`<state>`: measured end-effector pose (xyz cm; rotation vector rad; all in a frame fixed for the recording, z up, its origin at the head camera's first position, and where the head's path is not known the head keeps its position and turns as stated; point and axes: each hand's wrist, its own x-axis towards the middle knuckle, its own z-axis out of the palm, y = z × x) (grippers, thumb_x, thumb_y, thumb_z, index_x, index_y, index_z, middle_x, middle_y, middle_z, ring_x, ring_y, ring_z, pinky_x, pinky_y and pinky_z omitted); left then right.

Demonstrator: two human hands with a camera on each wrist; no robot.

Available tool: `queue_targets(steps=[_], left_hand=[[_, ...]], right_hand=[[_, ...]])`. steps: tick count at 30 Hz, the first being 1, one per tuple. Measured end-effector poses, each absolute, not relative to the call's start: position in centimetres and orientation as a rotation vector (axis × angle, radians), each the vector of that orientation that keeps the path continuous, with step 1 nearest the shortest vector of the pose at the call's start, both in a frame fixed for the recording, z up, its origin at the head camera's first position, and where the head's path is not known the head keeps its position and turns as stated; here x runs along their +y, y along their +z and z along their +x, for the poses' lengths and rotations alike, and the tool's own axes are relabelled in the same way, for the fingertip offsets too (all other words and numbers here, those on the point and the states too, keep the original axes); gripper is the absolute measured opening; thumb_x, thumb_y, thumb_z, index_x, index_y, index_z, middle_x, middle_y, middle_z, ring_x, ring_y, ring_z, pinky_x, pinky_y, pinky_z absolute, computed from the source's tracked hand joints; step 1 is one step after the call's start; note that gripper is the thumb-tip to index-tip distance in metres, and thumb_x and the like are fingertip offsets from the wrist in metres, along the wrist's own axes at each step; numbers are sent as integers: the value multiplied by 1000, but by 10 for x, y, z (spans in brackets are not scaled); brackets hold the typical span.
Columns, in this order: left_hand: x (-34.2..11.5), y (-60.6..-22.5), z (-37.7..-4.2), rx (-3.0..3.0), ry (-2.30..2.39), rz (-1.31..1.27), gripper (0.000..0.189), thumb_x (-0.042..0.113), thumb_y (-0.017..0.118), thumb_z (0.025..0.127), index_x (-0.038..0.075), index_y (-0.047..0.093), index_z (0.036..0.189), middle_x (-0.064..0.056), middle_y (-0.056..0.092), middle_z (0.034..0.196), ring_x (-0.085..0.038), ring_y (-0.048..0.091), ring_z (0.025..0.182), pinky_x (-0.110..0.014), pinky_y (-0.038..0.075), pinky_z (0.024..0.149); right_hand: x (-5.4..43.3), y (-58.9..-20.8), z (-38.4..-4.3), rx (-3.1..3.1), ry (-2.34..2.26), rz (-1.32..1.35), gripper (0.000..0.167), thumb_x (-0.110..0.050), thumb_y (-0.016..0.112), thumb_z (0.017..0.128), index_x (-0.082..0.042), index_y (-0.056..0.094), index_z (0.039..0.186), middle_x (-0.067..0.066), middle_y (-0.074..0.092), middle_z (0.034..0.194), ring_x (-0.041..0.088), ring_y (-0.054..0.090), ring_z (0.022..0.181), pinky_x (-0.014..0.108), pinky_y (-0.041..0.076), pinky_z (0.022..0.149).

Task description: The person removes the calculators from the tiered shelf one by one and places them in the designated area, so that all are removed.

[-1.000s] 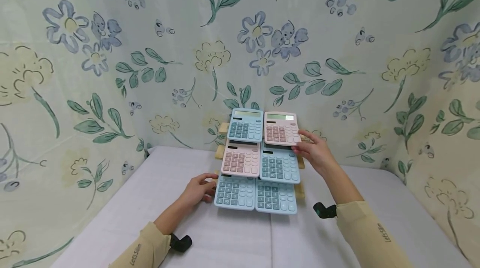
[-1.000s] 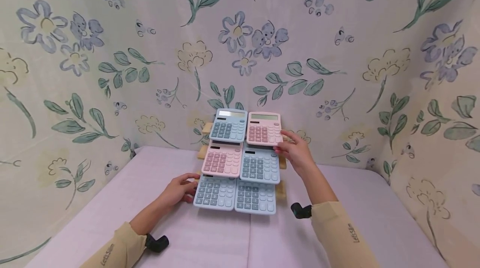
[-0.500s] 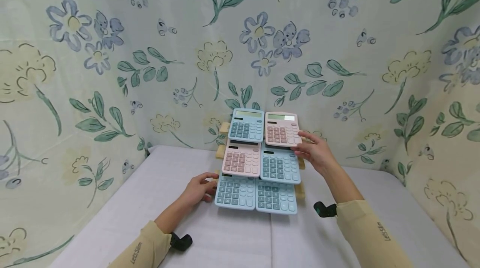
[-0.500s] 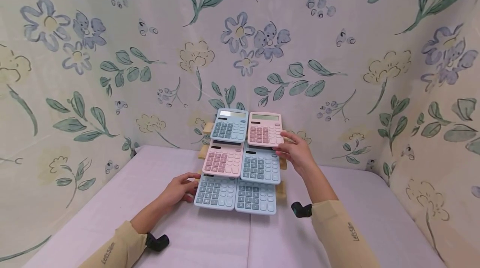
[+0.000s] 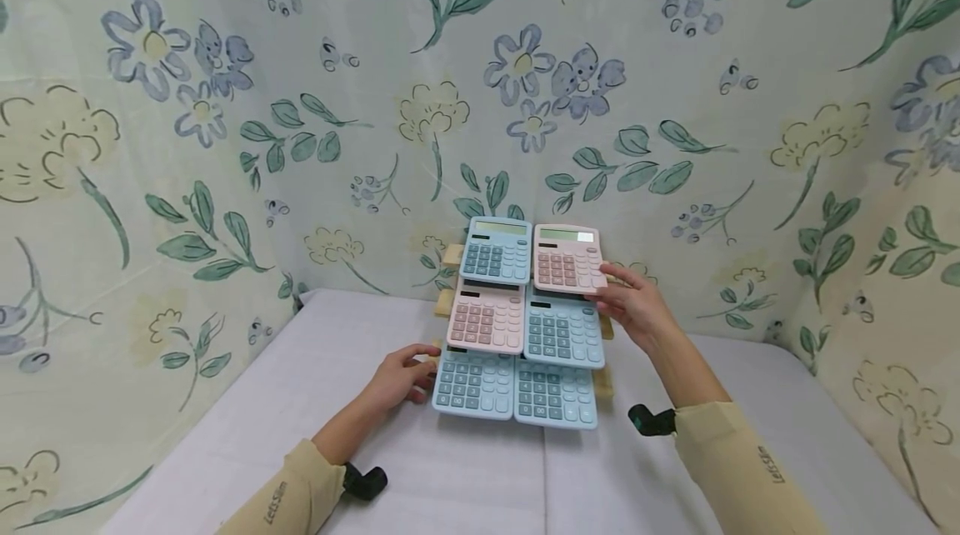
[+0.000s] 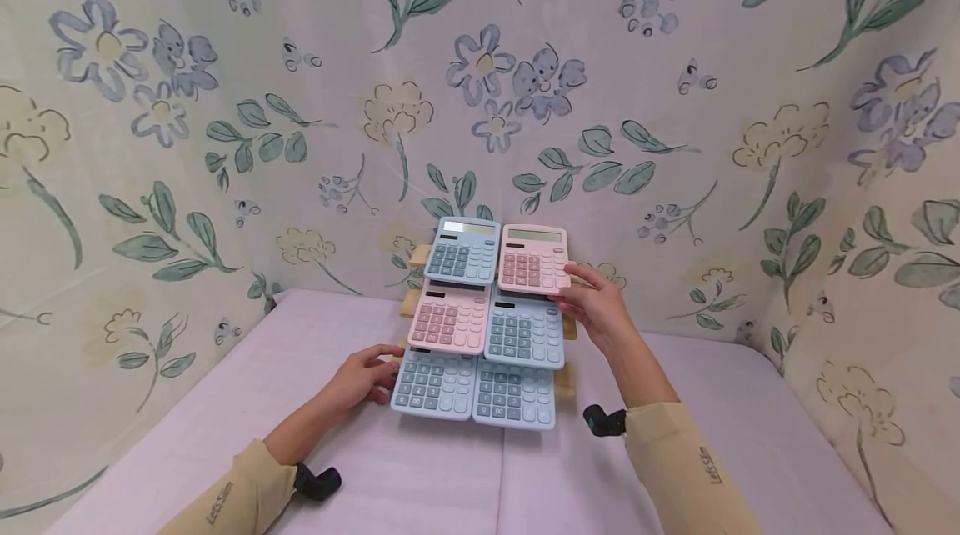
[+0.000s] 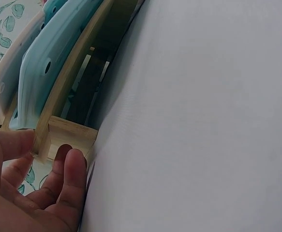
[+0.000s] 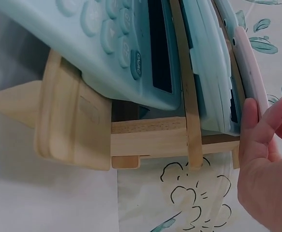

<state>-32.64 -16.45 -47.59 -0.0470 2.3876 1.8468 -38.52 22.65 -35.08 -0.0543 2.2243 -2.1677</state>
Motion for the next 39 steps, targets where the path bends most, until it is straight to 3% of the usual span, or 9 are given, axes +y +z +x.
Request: queue_targets(steps=[8,18,39], left_hand=[[-163,-472,-327,2395,1835,-42,32,17,58,99,12,63,131,-10,71,101,-20,68,80,-32,55,61],[-161,-479,-327,2365,1849,-56,33,19,58,99,12,63,131,-11,71,101,-21,68,81,-32,56,61],[-163,-470,-325,2371,1834,-51,34,20,59,99,12,62,132,-11,70,102,-22,68,82,-33,56,62]], right_hand=[[226,-350,-383,2200,-2196,-22,60,-11,59,100,-15,37,156,14,46,146,12,68,93,17,52,80],[237,-347,-377,2188,-2181,-4,61,-12,59,100,-15,36,156,0,60,124,9,70,93,16,46,69],[256,-339,-362,2022,-2295,1,67,-7,60,99,-13,30,158,-5,62,116,10,70,92,14,46,62]])
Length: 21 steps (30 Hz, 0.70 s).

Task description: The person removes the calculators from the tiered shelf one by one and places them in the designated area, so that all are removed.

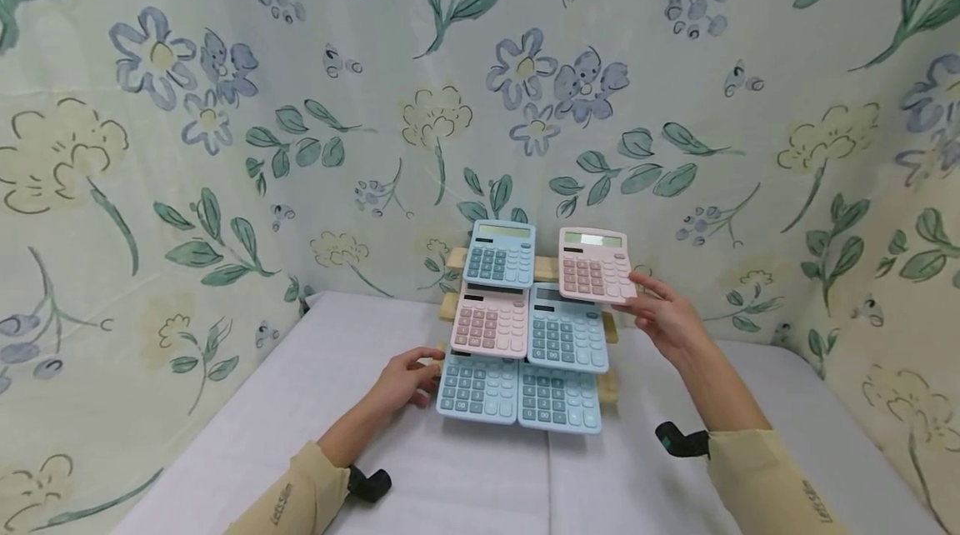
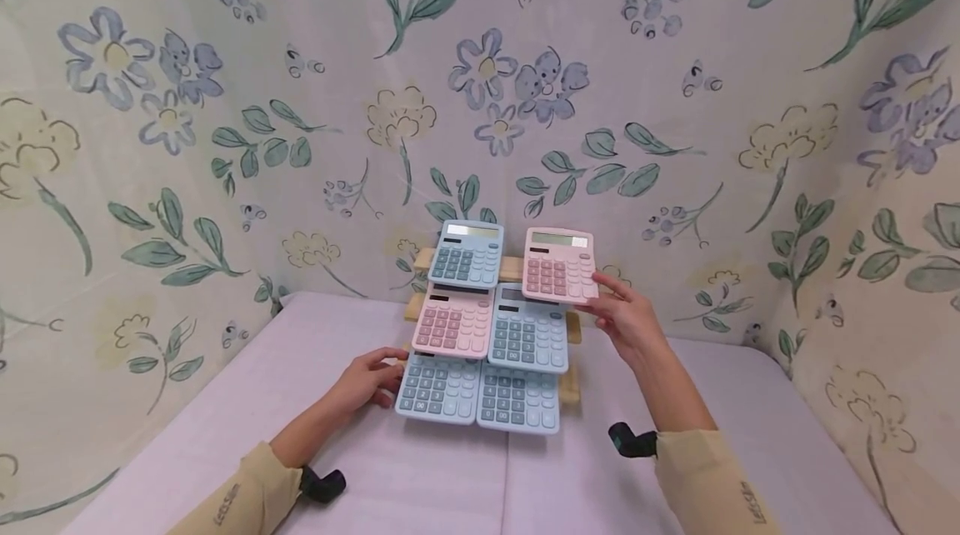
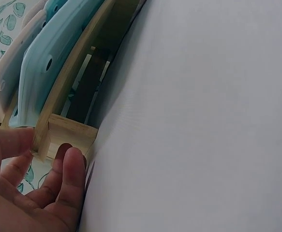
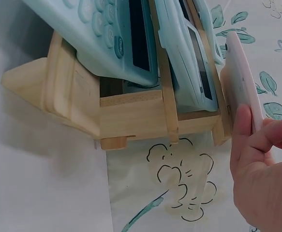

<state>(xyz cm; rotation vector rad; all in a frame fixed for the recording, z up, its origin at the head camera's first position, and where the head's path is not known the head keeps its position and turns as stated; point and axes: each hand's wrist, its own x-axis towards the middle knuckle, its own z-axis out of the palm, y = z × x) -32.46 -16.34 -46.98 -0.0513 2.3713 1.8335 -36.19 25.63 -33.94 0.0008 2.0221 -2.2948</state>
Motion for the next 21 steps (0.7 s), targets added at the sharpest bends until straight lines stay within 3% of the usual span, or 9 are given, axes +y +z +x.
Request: queue_targets(steps=[21], left_hand=[[-164,-469,-328,2364,1826,-63,31,17,57,100,12,63,130,-10,72,99,-20,67,78,-31,55,59]], right_hand=[[311,-347,-344,1948,-2370,20,76,-5,61,99,-10,18,161,-11,71,103,6,67,88,16,41,57]])
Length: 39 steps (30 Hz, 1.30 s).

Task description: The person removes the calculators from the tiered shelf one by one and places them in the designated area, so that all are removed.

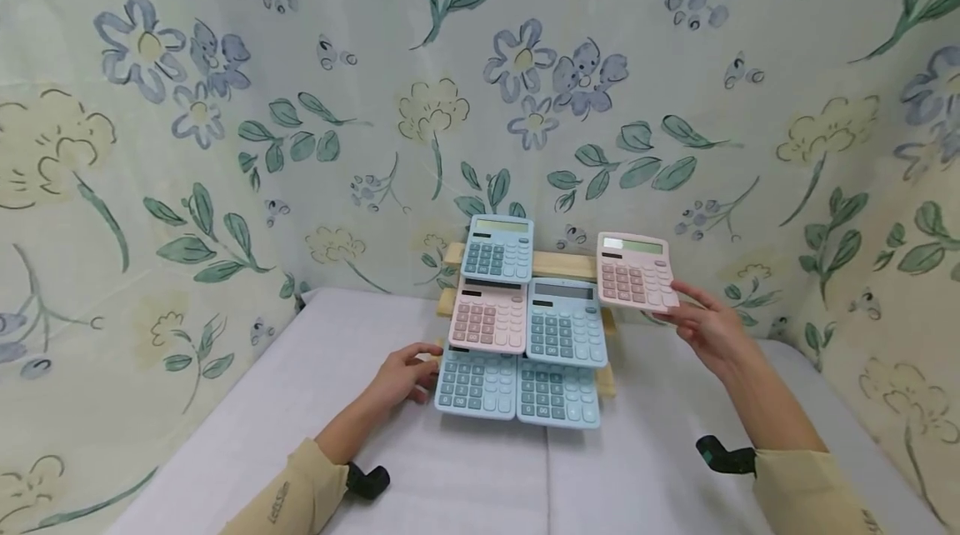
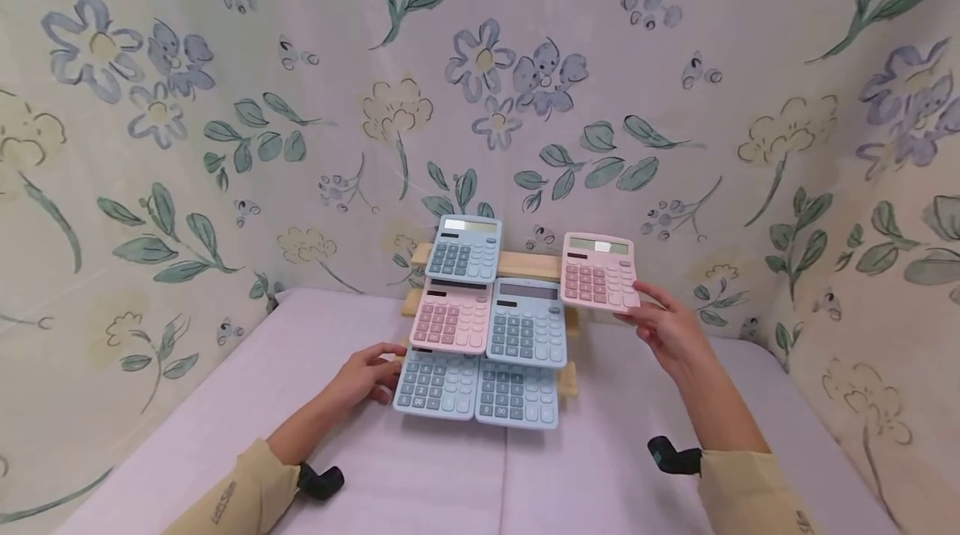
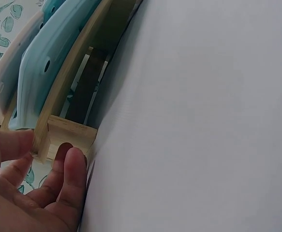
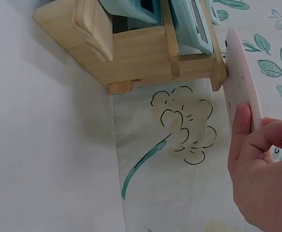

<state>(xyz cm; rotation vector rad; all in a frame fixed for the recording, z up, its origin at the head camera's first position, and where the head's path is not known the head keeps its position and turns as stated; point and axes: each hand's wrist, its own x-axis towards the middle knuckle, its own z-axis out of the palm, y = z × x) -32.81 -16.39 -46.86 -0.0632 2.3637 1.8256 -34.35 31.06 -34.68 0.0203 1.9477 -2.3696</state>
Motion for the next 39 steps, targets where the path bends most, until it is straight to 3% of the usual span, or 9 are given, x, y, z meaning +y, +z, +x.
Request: queue_targets(steps=[8,18,28,33,39], left_hand=[[-164,-472,-328,2373,1834,-53,31,17,56,100,14,62,130,-10,71,101,-21,67,80,-31,54,60],[-164,-467,-326,2376,1824,-61,32,16,56,100,13,62,131,-10,71,100,-22,67,80,-31,54,60],[-165,-469,-326,2365,1835,-63,31,18,57,100,14,63,130,-9,71,99,-23,68,81,-31,55,60],[-165,-469,-326,2362,1832,-65,32,18,57,99,14,63,131,-9,71,100,-22,68,81,-31,55,60],[-165,-469,-327,2360,1829,-69,32,19,57,99,14,63,130,-9,72,100,-22,68,81,-32,55,61]], right_hand=[[332,-349,-335,1882,-2382,16,80,-8,61,99,-13,12,162,-10,72,103,9,68,89,16,43,58],[356,-358,-330,1835,-2424,50,81,-6,63,97,-17,15,162,-8,74,102,10,69,88,18,43,57],[382,-372,-326,1853,-2393,96,56,-5,63,97,-25,43,146,-7,73,102,14,70,90,18,48,61],[396,-382,-324,1863,-2376,84,40,-4,62,98,-29,56,129,-7,73,102,14,70,89,19,50,62],[411,-393,-323,1900,-2341,114,37,-5,63,98,-32,60,123,-7,74,100,14,71,90,20,52,65]])
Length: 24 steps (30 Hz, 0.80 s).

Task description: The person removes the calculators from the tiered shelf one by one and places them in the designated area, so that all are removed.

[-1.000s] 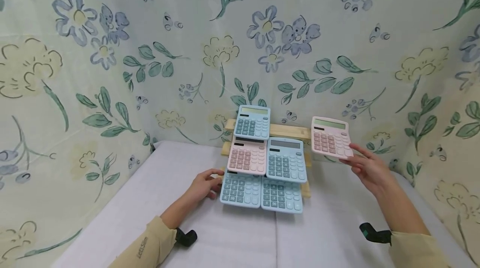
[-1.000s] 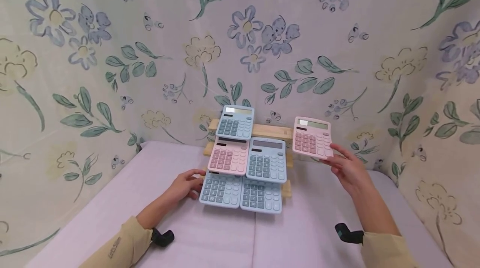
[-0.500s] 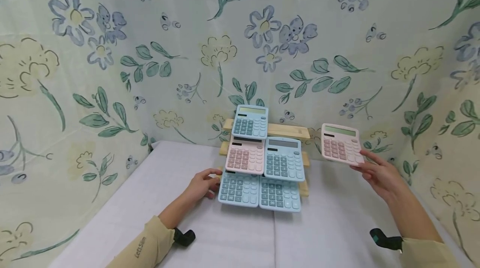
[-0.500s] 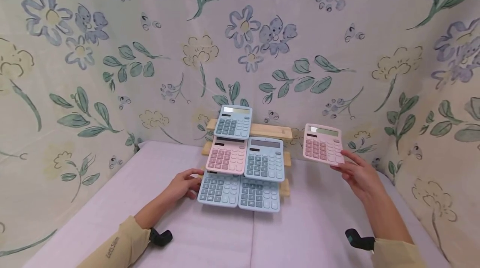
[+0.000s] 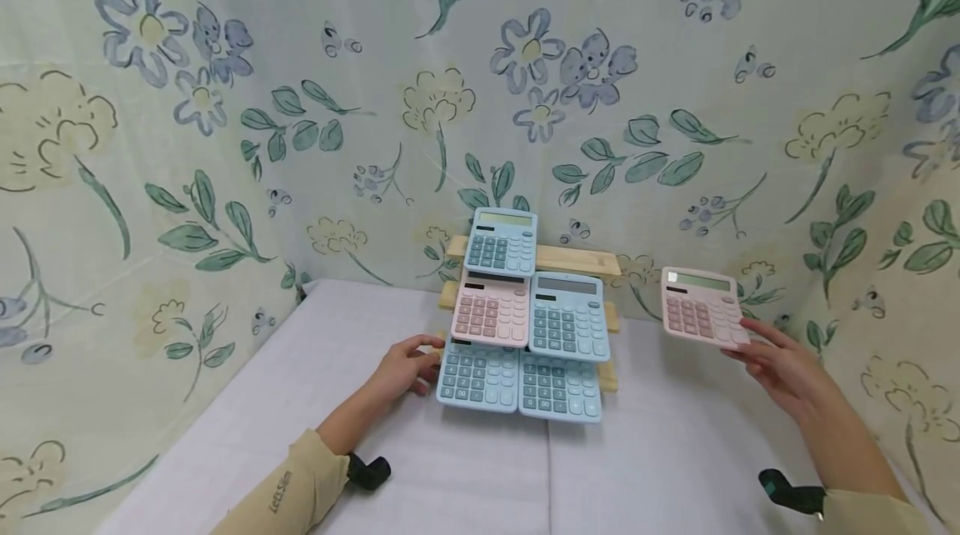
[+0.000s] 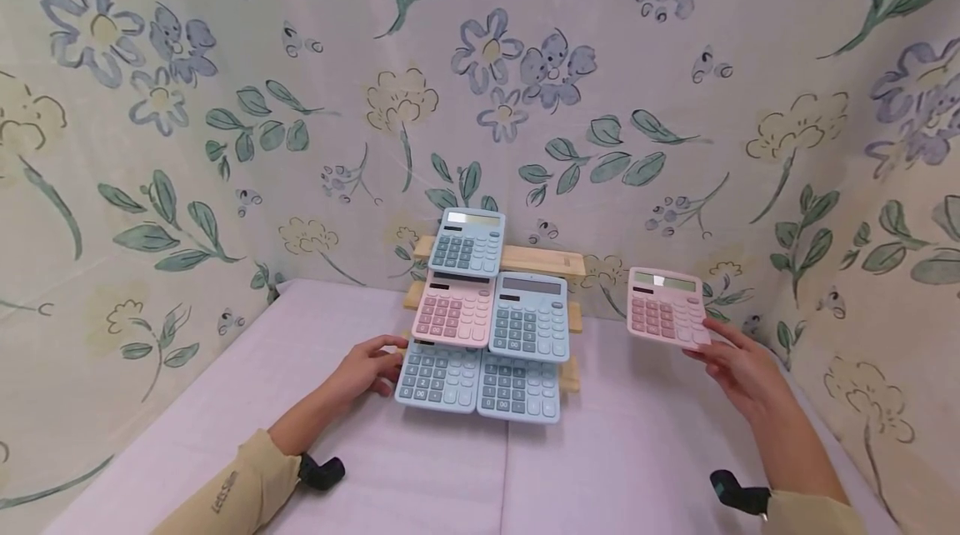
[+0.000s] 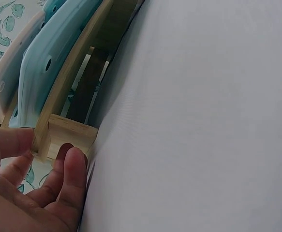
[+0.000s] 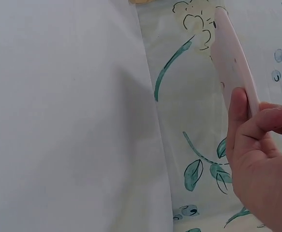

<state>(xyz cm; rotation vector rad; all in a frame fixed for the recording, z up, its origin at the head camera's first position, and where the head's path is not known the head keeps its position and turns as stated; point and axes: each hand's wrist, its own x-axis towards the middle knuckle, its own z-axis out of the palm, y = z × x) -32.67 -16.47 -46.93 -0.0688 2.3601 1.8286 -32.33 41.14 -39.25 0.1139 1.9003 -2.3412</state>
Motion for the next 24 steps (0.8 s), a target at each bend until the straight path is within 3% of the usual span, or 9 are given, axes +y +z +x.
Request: queue_targets(steps=[7,15,24], left_hand=[[-163,-468,-326,2359,1830,-57,32,19,57,99,14,63,130,-9,72,98,-22,68,80,-31,55,60],[-161,-469,-327,2359,1842,-69,33,18,57,98,13,63,130,-9,71,98,-21,67,78,-31,55,60],[-164,-472,-328,2361,1864,-86,32,19,59,98,13,64,128,-9,72,96,-20,66,76,-30,54,59]], right_hand=[[427,-405,-320,1891,-2327,174,31,-5,60,99,-33,62,113,-6,75,97,13,72,88,20,51,63],[441,-417,-318,1943,-2280,222,31,-7,64,97,-34,62,113,-8,74,97,14,72,87,21,53,65],[451,-428,-318,1925,-2256,319,35,-4,61,98,-37,71,99,-9,74,93,13,71,85,22,54,69]])
